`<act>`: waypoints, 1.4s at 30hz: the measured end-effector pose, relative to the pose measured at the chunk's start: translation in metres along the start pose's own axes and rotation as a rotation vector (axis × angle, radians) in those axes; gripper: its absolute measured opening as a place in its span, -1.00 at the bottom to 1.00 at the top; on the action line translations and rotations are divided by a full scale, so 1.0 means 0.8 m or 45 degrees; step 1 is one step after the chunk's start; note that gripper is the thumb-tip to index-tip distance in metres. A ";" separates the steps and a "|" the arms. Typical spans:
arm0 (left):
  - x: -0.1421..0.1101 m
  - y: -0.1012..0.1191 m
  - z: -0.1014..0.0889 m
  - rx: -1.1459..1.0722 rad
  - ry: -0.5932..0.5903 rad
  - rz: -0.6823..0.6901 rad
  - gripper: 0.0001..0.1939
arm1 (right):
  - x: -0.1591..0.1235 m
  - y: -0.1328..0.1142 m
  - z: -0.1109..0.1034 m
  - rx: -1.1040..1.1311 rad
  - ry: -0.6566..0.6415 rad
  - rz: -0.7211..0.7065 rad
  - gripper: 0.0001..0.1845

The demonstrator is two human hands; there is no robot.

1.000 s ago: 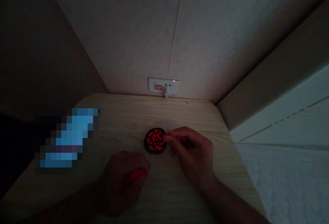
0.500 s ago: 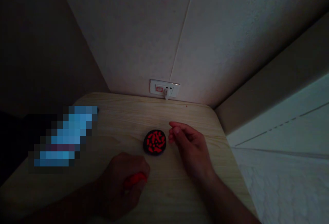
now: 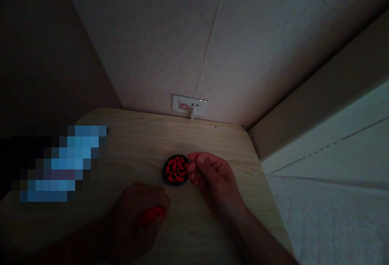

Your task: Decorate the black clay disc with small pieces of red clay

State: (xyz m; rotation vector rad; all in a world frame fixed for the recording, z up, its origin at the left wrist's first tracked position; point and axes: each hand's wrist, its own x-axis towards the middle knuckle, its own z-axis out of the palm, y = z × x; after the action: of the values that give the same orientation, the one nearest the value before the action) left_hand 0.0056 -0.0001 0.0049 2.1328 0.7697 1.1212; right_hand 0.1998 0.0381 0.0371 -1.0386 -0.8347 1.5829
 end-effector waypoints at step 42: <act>-0.006 0.000 0.006 0.140 -0.249 -0.041 -0.93 | 0.008 0.007 -0.014 -0.043 -0.054 -0.047 -0.75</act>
State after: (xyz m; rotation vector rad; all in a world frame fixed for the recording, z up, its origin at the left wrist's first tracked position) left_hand 0.0073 -0.0046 0.0006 2.2723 0.7870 0.8560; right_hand 0.2071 0.0433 0.0264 -1.0106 -0.9075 1.5691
